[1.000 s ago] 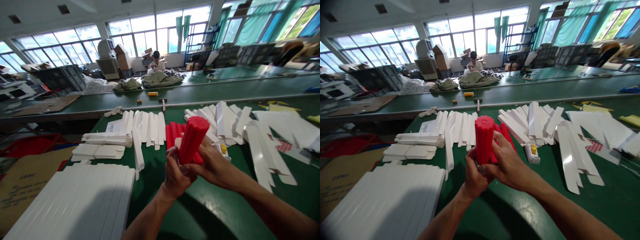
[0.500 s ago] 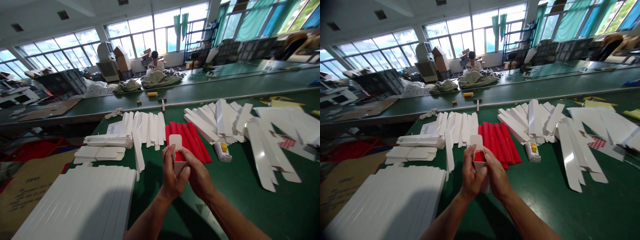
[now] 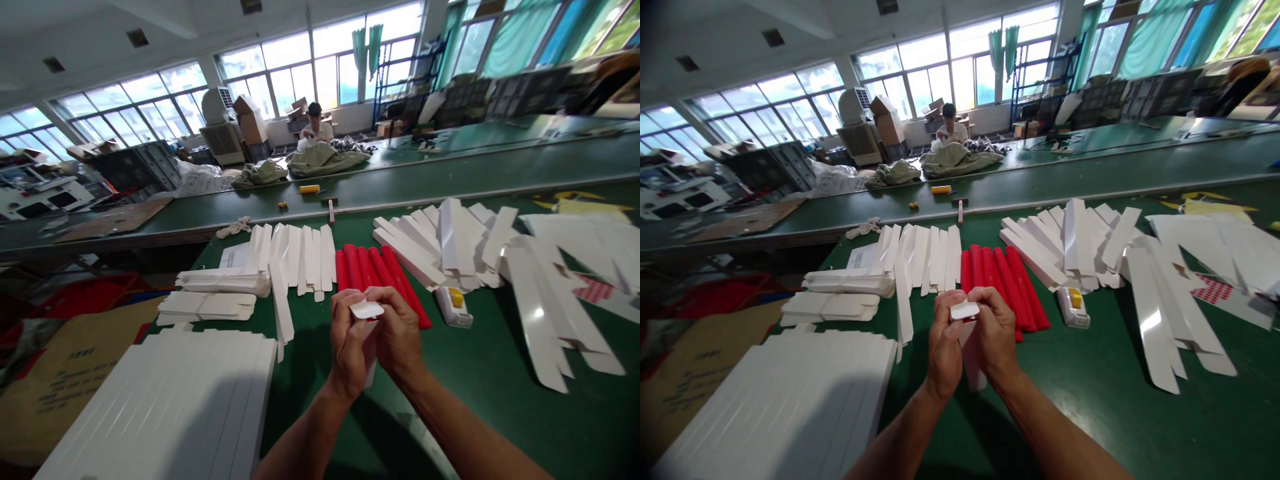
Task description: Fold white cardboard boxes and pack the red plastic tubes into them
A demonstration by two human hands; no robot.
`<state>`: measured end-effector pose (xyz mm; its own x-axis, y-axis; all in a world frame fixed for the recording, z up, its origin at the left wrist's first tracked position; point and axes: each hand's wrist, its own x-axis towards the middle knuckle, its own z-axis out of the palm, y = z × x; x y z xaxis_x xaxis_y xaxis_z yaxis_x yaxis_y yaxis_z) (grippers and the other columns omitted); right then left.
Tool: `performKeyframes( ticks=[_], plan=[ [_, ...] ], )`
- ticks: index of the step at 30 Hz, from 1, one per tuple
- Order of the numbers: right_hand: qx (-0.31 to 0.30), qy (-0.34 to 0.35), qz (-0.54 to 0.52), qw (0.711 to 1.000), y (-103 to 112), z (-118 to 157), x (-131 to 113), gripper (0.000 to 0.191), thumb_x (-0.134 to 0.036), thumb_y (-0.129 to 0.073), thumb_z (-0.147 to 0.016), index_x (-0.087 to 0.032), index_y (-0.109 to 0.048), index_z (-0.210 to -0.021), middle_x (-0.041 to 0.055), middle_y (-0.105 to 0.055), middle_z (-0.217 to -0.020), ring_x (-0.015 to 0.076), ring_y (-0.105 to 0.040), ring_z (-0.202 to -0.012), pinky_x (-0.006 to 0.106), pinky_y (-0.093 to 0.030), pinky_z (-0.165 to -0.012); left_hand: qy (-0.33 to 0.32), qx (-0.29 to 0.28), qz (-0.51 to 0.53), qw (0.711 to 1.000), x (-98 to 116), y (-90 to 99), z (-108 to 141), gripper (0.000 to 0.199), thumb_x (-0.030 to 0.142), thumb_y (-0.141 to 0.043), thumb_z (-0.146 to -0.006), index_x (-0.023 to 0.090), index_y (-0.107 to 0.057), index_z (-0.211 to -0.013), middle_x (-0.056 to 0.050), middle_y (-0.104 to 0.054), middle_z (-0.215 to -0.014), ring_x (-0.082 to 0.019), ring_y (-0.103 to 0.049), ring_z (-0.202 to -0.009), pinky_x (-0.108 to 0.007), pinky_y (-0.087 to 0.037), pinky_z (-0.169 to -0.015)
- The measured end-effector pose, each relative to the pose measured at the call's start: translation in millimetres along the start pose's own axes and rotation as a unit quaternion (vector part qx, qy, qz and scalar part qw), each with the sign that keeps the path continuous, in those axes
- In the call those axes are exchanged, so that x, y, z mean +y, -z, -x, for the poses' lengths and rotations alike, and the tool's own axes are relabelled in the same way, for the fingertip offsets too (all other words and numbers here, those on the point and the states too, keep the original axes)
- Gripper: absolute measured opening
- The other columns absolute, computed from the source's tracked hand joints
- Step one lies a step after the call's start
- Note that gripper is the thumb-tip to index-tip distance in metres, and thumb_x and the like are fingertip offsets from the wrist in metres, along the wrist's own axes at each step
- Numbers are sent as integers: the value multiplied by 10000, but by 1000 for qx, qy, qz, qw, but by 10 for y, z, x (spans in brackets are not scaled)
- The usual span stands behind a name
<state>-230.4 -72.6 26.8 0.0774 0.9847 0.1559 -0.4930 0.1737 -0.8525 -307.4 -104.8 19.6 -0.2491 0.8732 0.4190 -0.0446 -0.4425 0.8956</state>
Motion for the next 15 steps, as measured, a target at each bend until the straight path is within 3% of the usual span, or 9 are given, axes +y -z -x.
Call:
performKeyframes(
  ticks=[3, 6, 10, 12, 15],
  plan=[
    [-11, 53, 13, 998, 72, -19, 63, 180, -153, -530, -788, -196, -697, -738, 28, -671, -870, 189, -608, -876, 281, -461, -767, -122, -12, -130, 984, -51, 98, -6, 371, 377, -331, -986, 175, -553, -1205, -122, -502, -1231, -237, -491, -1190, -427, -416, -1034],
    [-77, 91, 46, 992, 209, 31, 139, 300, -220, -448, -865, -197, -721, -987, 70, -672, -1081, 252, -583, -1083, 363, -444, -932, -211, -60, -236, 947, -68, 233, -37, 418, 408, -345, -991, 148, -498, -1279, -154, -532, -1231, -245, -515, -1178, -441, -446, -1012],
    [-195, 88, 136, 967, 360, 129, 207, 546, -213, -463, -832, -216, -487, -1377, 70, -475, -1434, 295, -420, -1328, 450, -345, -1102, -247, -92, -342, 902, 27, 384, -113, 483, 267, -492, -948, 109, -386, -1391, -192, -559, -1260, -250, -527, -1215, -412, -474, -1013],
    [-233, 122, 201, 944, 372, 157, 229, 641, -194, -504, -826, -222, -364, -1451, 81, -416, -1475, 292, -392, -1355, 451, -338, -1121, -247, -114, -358, 893, 115, 433, -172, 498, 219, -524, -926, 105, -396, -1393, -195, -576, -1254, -244, -553, -1199, -388, -494, -999],
    [-240, 177, 289, 910, 331, 169, 266, 726, -183, -553, -832, -217, -244, -1488, 120, -431, -1438, 286, -450, -1309, 452, -382, -1096, -231, -147, -359, 892, 242, 480, -271, 479, 179, -534, -914, 118, -436, -1378, -175, -631, -1184, -222, -620, -1102, -354, -535, -937]
  ],
)
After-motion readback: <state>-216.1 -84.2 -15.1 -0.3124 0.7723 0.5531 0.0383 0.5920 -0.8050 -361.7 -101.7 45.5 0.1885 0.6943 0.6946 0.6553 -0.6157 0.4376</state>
